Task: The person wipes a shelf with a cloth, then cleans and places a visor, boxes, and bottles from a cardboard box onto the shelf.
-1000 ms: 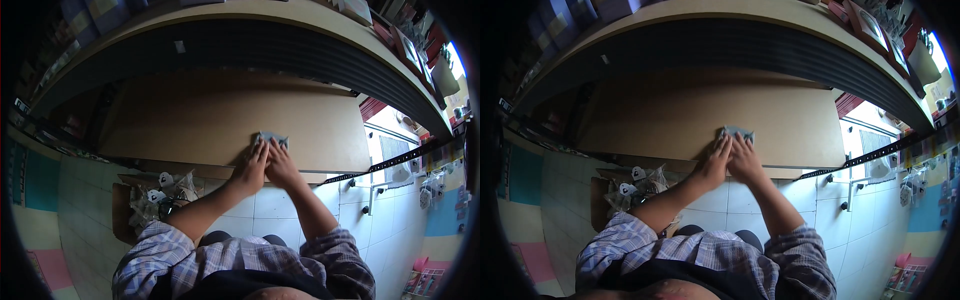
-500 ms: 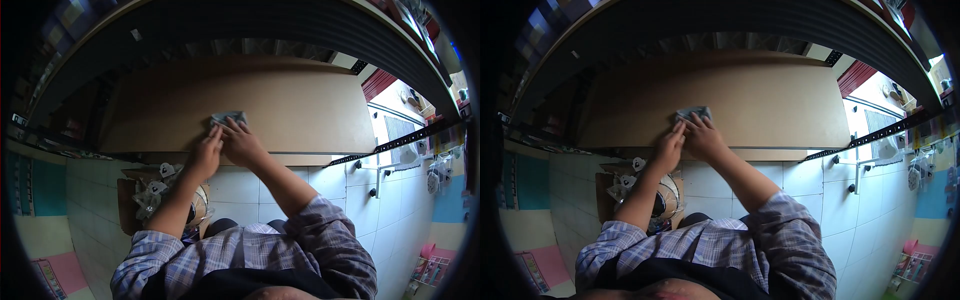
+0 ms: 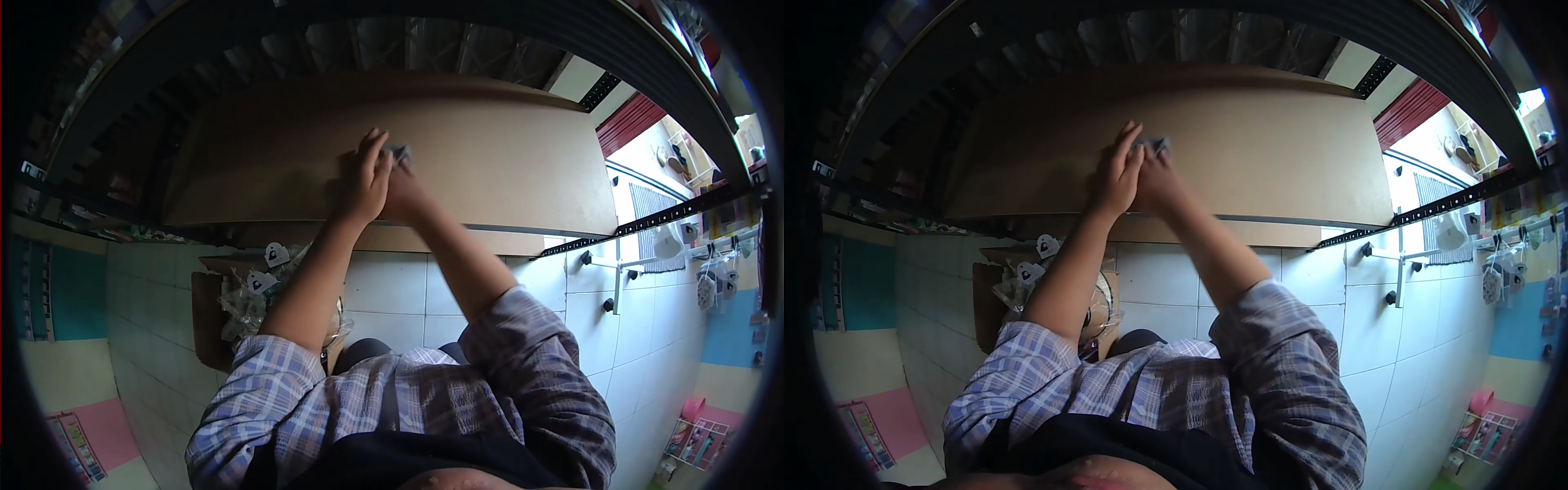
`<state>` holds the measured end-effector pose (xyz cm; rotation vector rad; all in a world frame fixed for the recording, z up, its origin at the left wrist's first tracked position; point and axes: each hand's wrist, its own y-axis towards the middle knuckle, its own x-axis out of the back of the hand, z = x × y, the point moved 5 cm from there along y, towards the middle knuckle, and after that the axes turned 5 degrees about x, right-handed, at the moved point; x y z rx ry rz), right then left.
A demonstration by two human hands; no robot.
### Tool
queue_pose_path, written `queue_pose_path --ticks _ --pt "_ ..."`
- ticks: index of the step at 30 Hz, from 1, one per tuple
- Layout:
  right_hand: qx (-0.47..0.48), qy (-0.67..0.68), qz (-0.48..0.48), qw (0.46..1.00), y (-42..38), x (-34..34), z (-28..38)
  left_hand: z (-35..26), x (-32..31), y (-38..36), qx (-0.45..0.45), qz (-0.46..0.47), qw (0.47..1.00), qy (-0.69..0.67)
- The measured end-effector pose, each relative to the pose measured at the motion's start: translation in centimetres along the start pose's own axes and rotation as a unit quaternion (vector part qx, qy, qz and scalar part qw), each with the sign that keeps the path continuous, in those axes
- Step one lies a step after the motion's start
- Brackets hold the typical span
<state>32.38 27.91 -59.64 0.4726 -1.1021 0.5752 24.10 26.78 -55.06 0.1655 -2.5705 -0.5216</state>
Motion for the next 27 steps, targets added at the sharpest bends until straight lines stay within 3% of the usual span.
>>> queue_pose_path --ticks 2,3,4,6,10,12,16,19,22,23,27 --pt "0.008 -0.008 -0.055 0.998 -2.7 -1.2 0.9 2.2 -2.1 0.0 -0.039 0.031 0.999 0.002" --pt "0.017 -0.019 -0.112 0.993 -3.9 -1.2 1.1 0.2 -1.8 -0.7 -0.028 0.090 0.995 -0.024" --pt "0.023 -0.020 -0.112 0.993 -5.3 -1.2 1.5 -0.4 -1.8 -2.0 -0.029 0.085 0.996 -0.022" --pt "-0.063 -0.044 -0.190 0.979 -8.6 0.3 1.8 -1.4 -3.1 -5.0 -0.089 0.162 0.973 0.139" --pt "-0.088 -0.124 -0.140 0.979 -10.2 0.8 1.8 -1.1 -4.3 -6.7 -0.129 0.184 0.952 0.209" --pt "-0.049 -0.144 -0.121 0.981 -8.2 -0.3 -0.3 0.0 -4.7 -4.9 -0.057 0.206 0.951 0.224" --pt "-0.038 -0.097 -0.041 0.994 -2.2 1.9 -2.7 3.5 -4.9 1.4 -0.044 0.191 0.955 0.222" --pt "-0.054 -0.076 -0.074 0.993 0.0 0.4 -4.2 3.2 -3.5 1.9 -0.027 0.171 0.958 0.229" --pt "-0.058 -0.146 -0.099 0.983 -4.1 -0.3 -2.5 3.0 -3.0 -2.6 -0.100 0.206 0.938 0.262" --pt "-0.072 -0.107 -0.097 0.987 -6.0 0.2 -1.1 3.3 -2.9 -4.6 -0.139 0.220 0.926 0.274" --pt "-0.090 -0.108 -0.102 0.985 -10.8 1.7 1.1 -1.4 -2.5 -7.1 -0.101 0.273 0.929 0.227"
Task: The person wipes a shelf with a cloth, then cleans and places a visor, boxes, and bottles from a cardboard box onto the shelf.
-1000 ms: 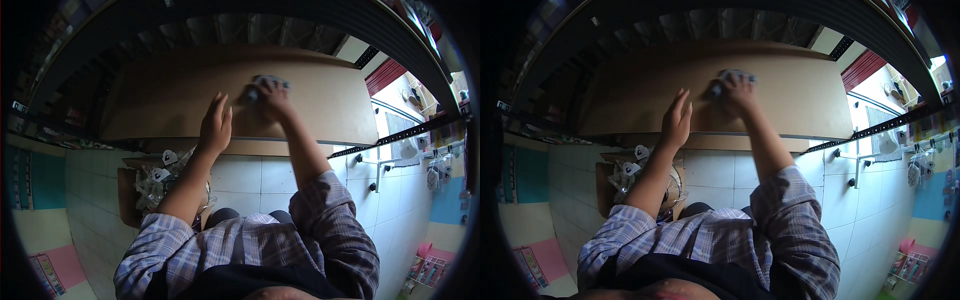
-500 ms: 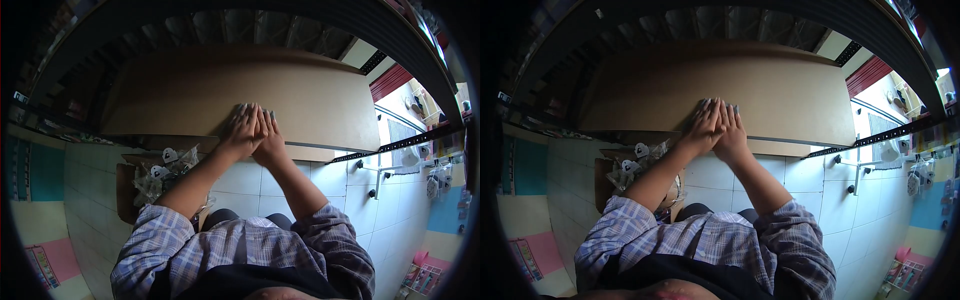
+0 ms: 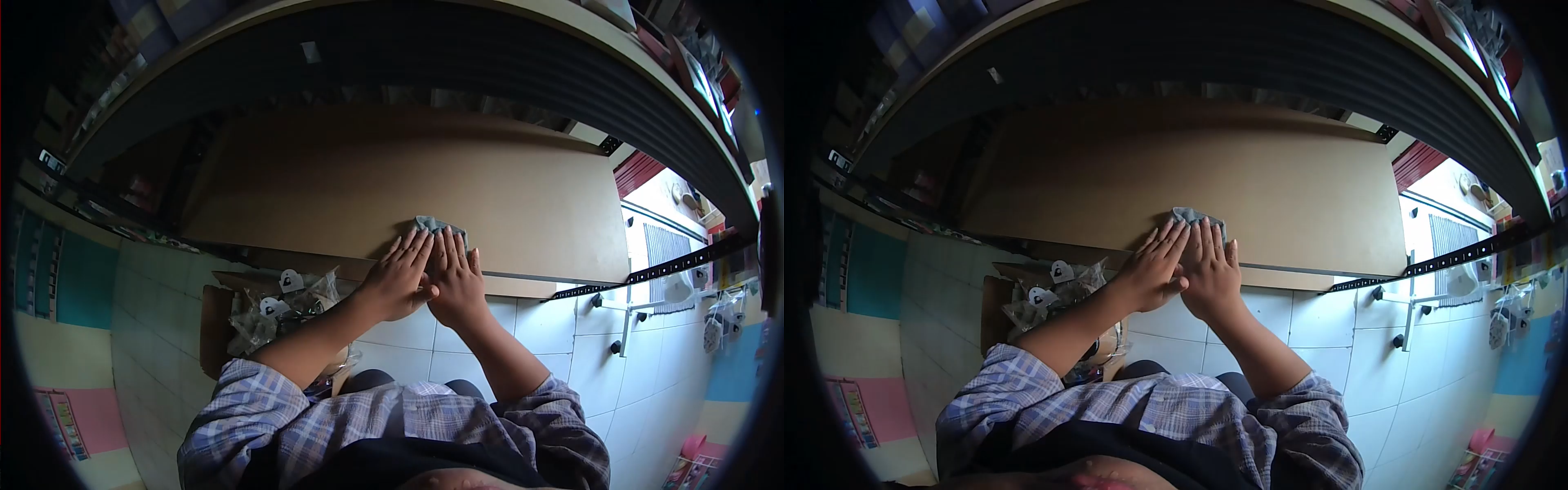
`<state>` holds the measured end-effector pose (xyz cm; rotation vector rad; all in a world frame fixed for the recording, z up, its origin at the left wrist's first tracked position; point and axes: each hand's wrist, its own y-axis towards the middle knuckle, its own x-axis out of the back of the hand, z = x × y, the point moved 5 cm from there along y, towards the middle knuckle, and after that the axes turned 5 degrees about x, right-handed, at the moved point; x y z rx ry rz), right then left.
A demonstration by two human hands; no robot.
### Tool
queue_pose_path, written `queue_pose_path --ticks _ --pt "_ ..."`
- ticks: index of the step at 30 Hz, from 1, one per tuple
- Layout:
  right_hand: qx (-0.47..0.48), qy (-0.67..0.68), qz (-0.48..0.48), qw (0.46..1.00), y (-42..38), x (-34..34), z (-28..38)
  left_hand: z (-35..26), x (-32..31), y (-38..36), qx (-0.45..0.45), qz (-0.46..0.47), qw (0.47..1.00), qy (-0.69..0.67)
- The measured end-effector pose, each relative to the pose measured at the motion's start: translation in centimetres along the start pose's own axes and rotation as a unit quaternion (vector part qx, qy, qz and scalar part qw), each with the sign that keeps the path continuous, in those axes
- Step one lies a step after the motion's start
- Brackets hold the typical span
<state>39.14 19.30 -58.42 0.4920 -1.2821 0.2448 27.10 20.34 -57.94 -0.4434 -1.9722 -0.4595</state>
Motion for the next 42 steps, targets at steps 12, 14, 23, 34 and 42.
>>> queue_pose_path --ticks 12,14,23,34,42 --pt "-0.071 -0.022 0.079 0.994 13.9 -4.0 -4.9 8.4 -0.2 11.5 0.170 -0.044 0.984 0.010" --pt "-0.055 -0.007 0.051 0.997 12.9 -4.1 -5.6 8.0 -1.0 11.4 0.170 -0.108 0.978 0.049" --pt "-0.195 -0.100 0.113 0.969 -5.5 3.2 -10.5 -9.9 -6.8 8.2 -0.031 -0.055 0.998 -0.009" --pt "-0.032 -0.023 -0.045 0.998 1.0 -1.1 -2.0 -1.3 -2.4 2.2 0.088 -0.141 0.985 0.050" --pt "0.134 0.094 -0.172 0.971 -1.1 -0.4 4.5 1.3 -0.2 -6.7 0.118 -0.300 0.946 -0.044"
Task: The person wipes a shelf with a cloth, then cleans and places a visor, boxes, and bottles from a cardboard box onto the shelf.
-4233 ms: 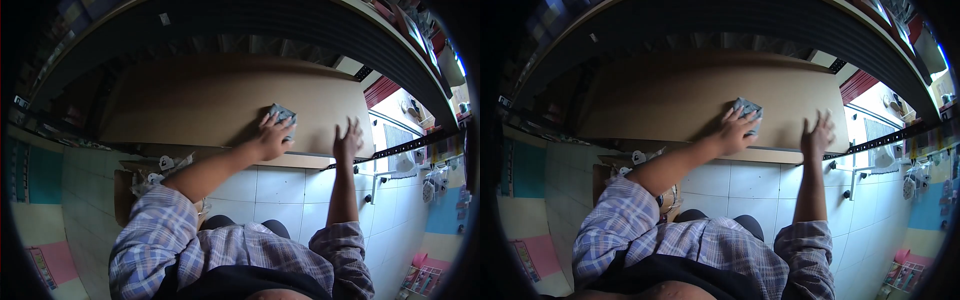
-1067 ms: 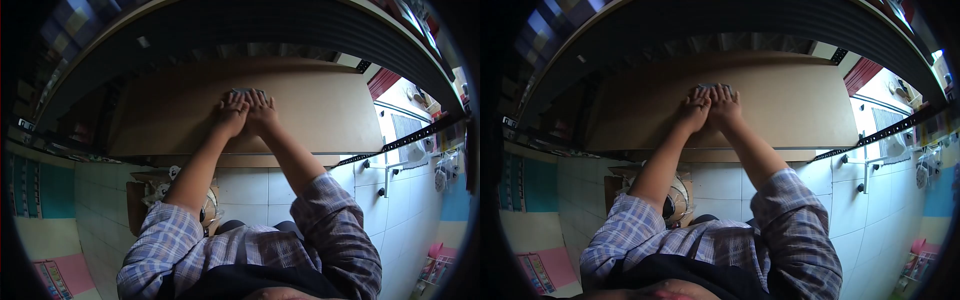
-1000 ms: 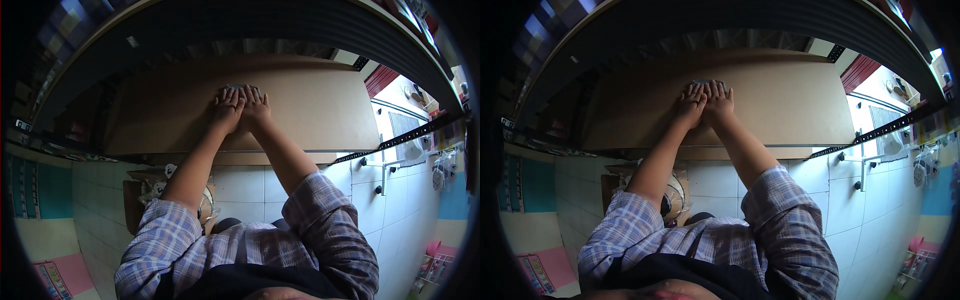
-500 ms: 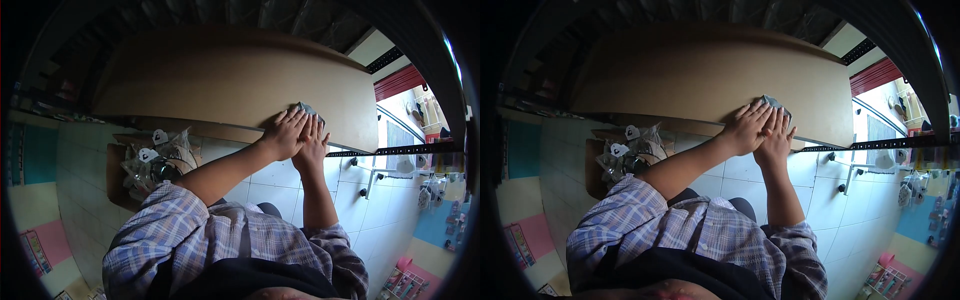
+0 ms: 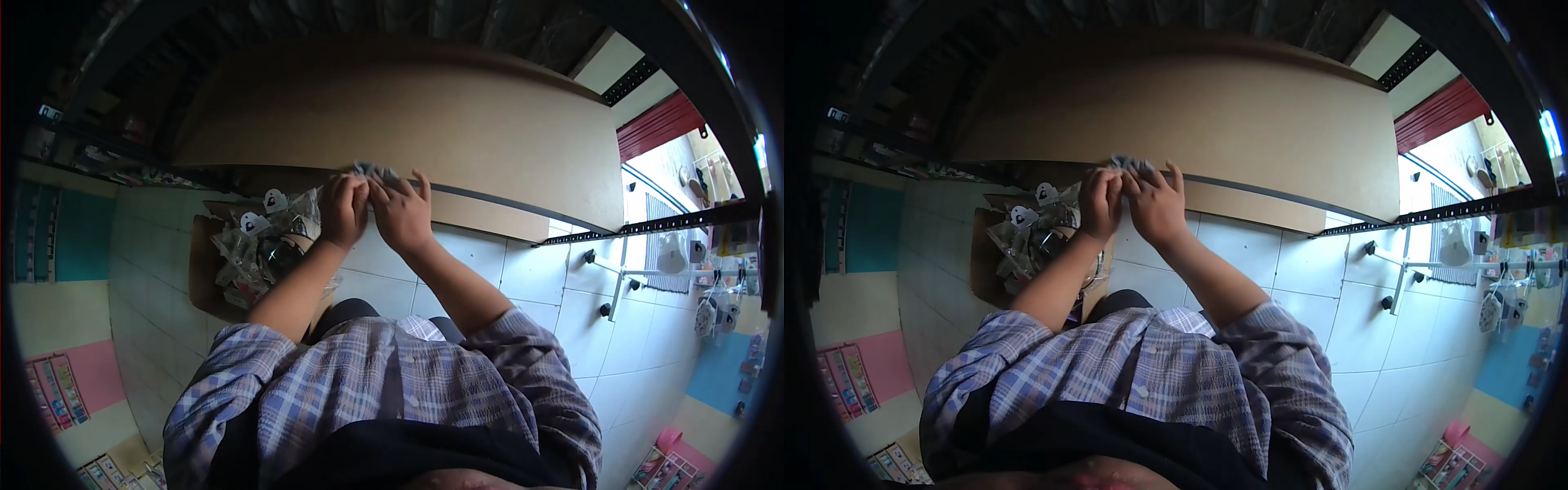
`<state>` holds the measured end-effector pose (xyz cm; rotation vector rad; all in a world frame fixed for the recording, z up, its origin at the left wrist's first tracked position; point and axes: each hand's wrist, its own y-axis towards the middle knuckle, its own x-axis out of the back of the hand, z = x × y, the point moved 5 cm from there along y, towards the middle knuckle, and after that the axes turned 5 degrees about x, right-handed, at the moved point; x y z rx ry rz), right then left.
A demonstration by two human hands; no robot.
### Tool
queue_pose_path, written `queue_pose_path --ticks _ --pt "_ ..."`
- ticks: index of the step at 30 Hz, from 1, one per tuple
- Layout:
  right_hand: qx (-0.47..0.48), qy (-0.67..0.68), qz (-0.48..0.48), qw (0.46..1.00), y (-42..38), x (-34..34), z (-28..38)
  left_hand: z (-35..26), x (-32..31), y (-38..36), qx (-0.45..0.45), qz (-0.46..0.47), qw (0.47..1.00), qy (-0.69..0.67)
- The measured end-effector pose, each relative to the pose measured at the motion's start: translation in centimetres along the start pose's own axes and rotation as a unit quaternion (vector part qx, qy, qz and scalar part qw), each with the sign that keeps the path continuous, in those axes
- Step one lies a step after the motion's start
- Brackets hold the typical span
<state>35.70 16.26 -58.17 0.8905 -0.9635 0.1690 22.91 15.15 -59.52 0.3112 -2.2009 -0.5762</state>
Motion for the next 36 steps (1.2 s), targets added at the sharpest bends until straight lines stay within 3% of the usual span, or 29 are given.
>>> queue_pose_path --ticks 2,4,5,6,7,9,11,13,14,15,17,18,19,21,23,26,29,30,34,35,36 --pt "-0.140 0.131 0.166 0.967 -2.1 1.1 0.4 -0.3 -1.2 -1.8 0.082 0.064 0.984 -0.145" --pt "-0.323 0.241 0.125 0.907 -5.3 2.9 -0.1 -2.3 -3.3 -4.1 0.187 0.134 0.913 -0.336" --pt "-0.386 0.354 0.114 0.844 -8.5 1.0 -1.7 -3.6 -4.1 -5.1 0.249 0.175 0.853 -0.424" --pt "-0.476 0.475 0.107 0.733 -11.9 -0.7 -3.1 -4.8 -4.8 -6.3 0.261 0.224 0.835 -0.430" --pt "-0.576 0.599 0.116 0.544 -14.1 -0.6 -3.0 -5.4 -5.3 -7.6 0.274 0.270 0.814 -0.435" --pt "-0.608 0.648 0.174 0.424 -15.4 2.2 -2.2 -5.8 -5.0 -9.5 0.256 0.379 0.797 -0.394" --pt "-0.563 0.719 0.222 0.342 -14.4 4.6 -0.9 -5.4 -3.0 -9.6 0.259 0.362 0.800 -0.402" --pt "-0.536 0.707 0.275 0.371 -12.1 6.8 0.1 -4.6 -1.1 -9.5 0.319 0.420 0.714 -0.461" --pt "-0.506 0.701 0.307 0.399 -10.8 7.5 0.5 -4.1 0.5 -9.2 0.319 0.389 0.743 -0.441" --pt "-0.501 0.661 0.316 0.460 -10.3 7.2 0.0 -3.2 2.0 -9.2 0.319 0.373 0.751 -0.441" --pt "-0.471 0.493 0.346 0.645 -8.5 7.7 -1.5 -0.3 4.6 -10.6 0.468 0.291 0.666 -0.502" --pt "-0.442 0.431 0.344 0.707 -7.0 8.3 -1.8 1.4 5.9 -11.5 0.522 0.230 0.645 -0.508" --pt "-0.382 0.394 0.335 0.766 -6.3 8.2 -2.7 3.1 7.3 -12.7 0.573 0.167 0.617 -0.512" --pt "-0.291 0.308 0.373 0.826 -4.7 8.4 -3.7 6.9 9.3 -15.6 0.622 0.079 0.503 -0.595" --pt "-0.268 0.313 0.376 0.830 -3.5 8.5 -4.1 8.6 13.5 -17.7 0.700 -0.074 0.466 -0.536" --pt "-0.276 0.296 0.408 0.818 -1.6 8.7 -3.1 13.0 16.7 -22.2 0.676 -0.241 0.459 -0.524" --pt "-0.252 0.263 0.470 0.804 -0.8 8.3 -1.8 14.6 19.5 -25.0 0.655 -0.321 0.412 -0.546" --pt "-0.260 0.254 0.489 0.793 -0.2 8.7 -0.8 14.0 21.1 -25.0 0.614 -0.355 0.415 -0.570" --pt "-0.230 0.193 0.524 0.797 1.8 9.8 2.2 18.7 23.6 -30.4 0.587 -0.446 0.386 -0.554" --pt "-0.229 0.193 0.526 0.796 1.7 9.4 2.1 20.4 24.0 -32.3 0.589 -0.448 0.384 -0.553" --pt "-0.209 0.186 0.531 0.800 1.5 9.0 0.8 22.0 24.1 -34.1 0.583 -0.448 0.415 -0.536"
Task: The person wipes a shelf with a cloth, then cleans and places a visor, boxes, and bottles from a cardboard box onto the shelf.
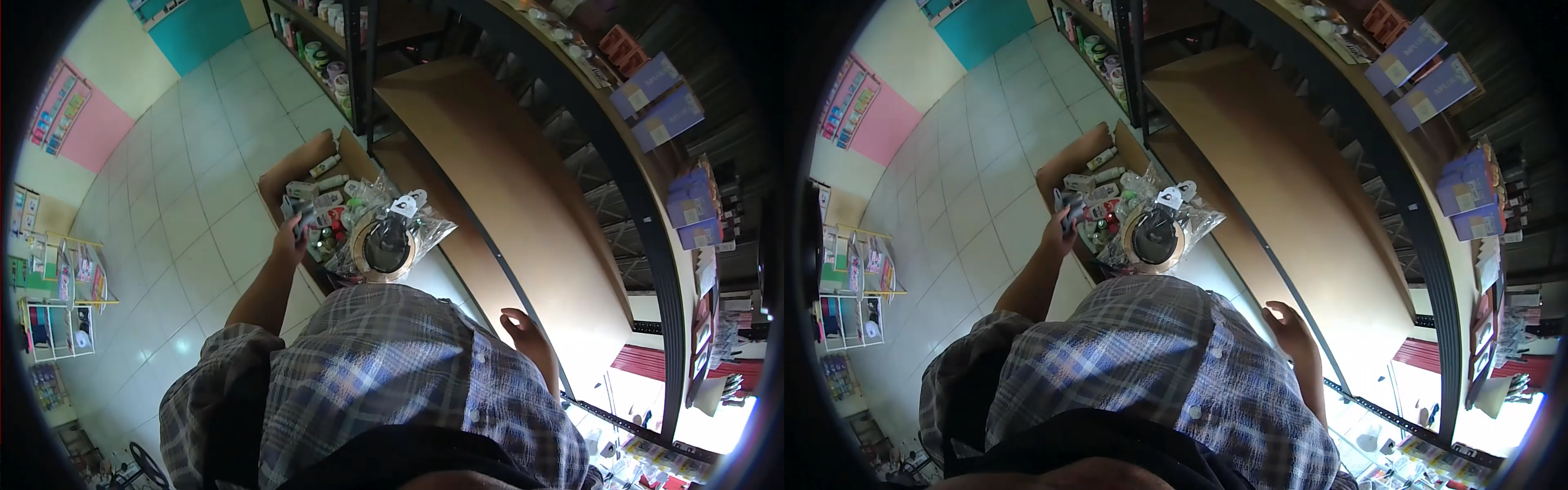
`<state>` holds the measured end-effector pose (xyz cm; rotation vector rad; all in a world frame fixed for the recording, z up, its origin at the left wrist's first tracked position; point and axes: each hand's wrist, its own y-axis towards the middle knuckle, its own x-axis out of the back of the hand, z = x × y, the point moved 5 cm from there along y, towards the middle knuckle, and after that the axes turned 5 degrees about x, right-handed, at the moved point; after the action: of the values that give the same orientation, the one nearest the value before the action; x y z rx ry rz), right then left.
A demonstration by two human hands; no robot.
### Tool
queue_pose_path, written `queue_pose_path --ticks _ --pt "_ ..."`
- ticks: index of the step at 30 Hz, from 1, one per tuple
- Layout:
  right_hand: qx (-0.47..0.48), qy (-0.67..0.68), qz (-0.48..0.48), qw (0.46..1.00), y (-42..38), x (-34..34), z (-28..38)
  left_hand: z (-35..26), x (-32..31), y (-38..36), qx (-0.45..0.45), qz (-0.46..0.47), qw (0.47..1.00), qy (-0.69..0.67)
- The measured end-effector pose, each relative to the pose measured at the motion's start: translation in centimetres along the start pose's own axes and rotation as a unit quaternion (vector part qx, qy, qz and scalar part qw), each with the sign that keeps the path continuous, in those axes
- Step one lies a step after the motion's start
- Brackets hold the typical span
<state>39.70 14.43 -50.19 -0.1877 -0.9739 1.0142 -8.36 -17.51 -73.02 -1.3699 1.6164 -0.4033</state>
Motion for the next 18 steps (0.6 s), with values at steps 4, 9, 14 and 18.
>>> queue_pose_path --ticks 4,9,14,18 --pt "0.019 -0.004 0.004 1.000 1.5 -0.6 -2.2 -2.2 4.0 -0.7 -0.059 -0.083 0.995 0.001" --pt "-0.006 -0.048 0.052 0.997 2.5 -2.4 -1.3 -2.3 12.9 1.3 -0.145 -0.348 0.910 0.173" --pt "-0.016 -0.059 0.112 0.992 4.5 -4.7 -0.6 -0.7 6.2 -3.1 -0.509 -0.177 0.626 0.564" --pt "-0.009 -0.107 0.123 0.987 6.1 -5.2 2.6 4.4 7.7 -2.3 -0.214 -0.119 0.407 0.880"
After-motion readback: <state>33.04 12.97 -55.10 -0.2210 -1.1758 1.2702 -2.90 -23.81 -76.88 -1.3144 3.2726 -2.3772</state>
